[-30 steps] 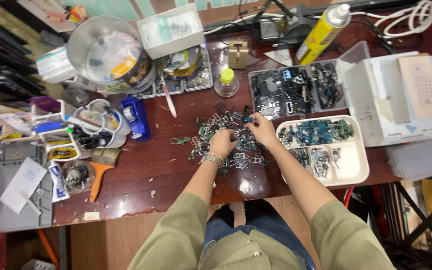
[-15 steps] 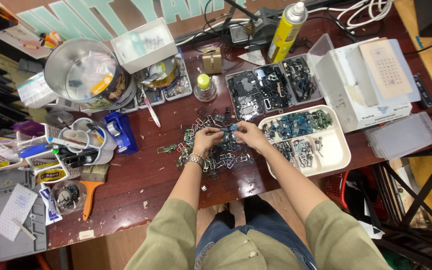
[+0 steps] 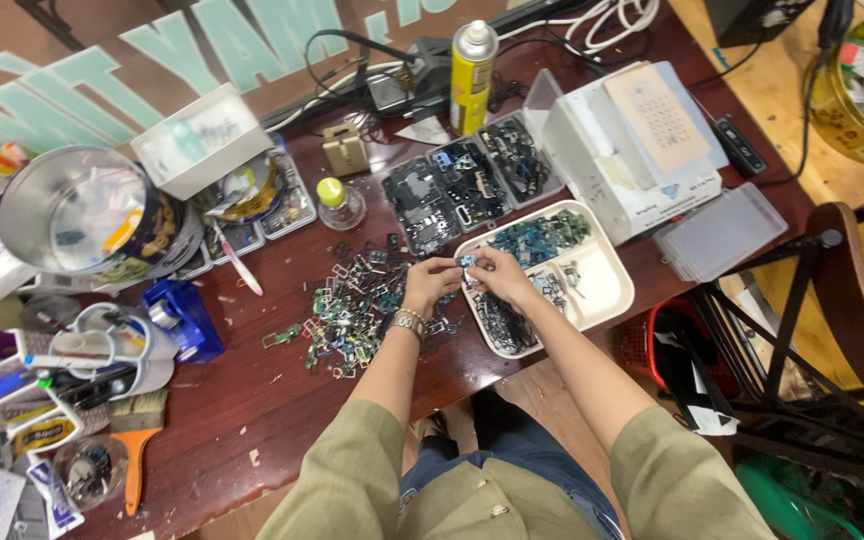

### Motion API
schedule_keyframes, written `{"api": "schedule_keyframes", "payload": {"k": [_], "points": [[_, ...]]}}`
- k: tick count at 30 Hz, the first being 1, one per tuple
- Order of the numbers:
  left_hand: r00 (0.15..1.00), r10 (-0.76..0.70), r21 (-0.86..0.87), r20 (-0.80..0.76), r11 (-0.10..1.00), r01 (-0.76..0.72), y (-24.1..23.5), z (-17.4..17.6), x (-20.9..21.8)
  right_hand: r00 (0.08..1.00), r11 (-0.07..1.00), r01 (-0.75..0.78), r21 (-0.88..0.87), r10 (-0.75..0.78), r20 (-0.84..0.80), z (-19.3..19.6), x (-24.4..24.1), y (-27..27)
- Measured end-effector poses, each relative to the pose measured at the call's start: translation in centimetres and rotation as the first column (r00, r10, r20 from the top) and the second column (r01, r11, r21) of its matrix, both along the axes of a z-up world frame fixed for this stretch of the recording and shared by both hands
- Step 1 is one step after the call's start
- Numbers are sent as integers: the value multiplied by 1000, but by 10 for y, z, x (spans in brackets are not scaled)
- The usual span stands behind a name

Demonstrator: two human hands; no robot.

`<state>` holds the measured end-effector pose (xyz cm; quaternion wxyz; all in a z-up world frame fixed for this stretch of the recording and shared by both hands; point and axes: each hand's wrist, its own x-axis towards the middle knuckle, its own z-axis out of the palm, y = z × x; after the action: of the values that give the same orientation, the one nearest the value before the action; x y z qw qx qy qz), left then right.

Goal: The person sorts small electronic components from a pile on the table into a compartmentalized tray. They pick up individual pieces, inspect them, and place them into specific sections of the tray.

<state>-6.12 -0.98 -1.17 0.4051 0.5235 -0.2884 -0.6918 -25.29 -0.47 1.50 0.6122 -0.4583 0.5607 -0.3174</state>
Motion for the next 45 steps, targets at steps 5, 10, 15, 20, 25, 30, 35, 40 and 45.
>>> {"api": "schedule_keyframes", "payload": {"k": [5, 10, 15, 20, 25, 30, 35, 40, 45], "points": [[972, 25, -18, 232, 1000, -21, -9, 0, -54, 876, 964, 63, -260, -178, -448, 7, -55, -3], [939, 113, -127, 324, 989, -75, -25, 4, -93, 834, 933, 148, -327, -296, -466, 37, -74, -20], [732, 151, -311, 664, 947, 86, -28, -7, -108, 784, 898, -24, -439, -255, -565, 59, -70, -18], [733, 47, -246, 679, 955, 167, -23, -13, -110, 704, 859, -224, -461, -184, -686, 69, -64, -20], [899, -46, -114, 436, 988, 106, -26, 6, -103, 727, 876, -217, -431, -150, -670, 79, -55, -20], [895, 98, -181, 436, 983, -20, -19, 35, -66, 816, 934, -162, -318, -55, -575, 85, -23, -26], [874, 197, -227, 444, 968, -103, -11, 44, 17, 883, 925, -171, -340, -10, -469, 77, 17, -28], [487, 295, -351, 822, 936, 26, 19, 44, 97, 906, 914, -211, -346, 50, -420, 62, 50, -22], [398, 141, -201, 907, 973, 114, 32, 53, 113, 859, 915, -320, -247, 171, -482, 60, 83, -10]]}}
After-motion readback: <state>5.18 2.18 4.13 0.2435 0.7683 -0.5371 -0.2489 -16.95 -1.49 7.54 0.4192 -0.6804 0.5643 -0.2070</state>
